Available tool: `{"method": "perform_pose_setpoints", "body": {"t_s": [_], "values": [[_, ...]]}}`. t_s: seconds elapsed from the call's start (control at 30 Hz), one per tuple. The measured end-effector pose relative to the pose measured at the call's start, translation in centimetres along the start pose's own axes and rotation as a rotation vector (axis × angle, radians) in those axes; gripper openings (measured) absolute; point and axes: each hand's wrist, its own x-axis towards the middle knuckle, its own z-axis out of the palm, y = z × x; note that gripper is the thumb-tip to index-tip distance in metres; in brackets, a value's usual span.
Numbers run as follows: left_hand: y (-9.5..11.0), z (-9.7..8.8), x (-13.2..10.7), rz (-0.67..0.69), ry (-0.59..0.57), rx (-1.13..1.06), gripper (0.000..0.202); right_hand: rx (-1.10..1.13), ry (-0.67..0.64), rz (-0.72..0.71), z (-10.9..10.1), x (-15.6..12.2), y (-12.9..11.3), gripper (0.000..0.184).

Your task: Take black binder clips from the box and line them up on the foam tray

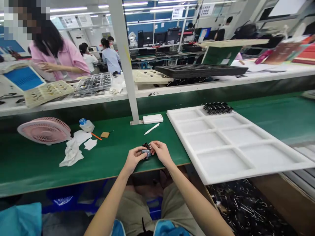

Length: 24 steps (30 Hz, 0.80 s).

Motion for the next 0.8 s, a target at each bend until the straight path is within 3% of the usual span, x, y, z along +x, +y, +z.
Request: {"method": "perform_pose_setpoints", "body": {"t_s": [0.17,0.4,0.6,0.8], "values": [[-0.5,-0.4,0.0,0.01,0.042,-0.024,0.038,-0.208,-0.047,-0.05,0.0,-1.2,-0.7,0.051],[-0.5,-0.6,0.0,0.001,0.027,-0.059,0.037,-0.234,-0.023,-0.009,-0.2,-1.2,-1.5,0.05],[-0.2,-0.9,0.2,0.052,0.217,-0.235,0.038,-0.051,0.06,0.003,-1.1,-0.9,-0.8,0.055],[-0.3,-0.7,0.3,0.038,0.224,-0.193,0.045,0.046,-0.009,-0.034,-1.3,-1.2,-0.7,0.052]]}}
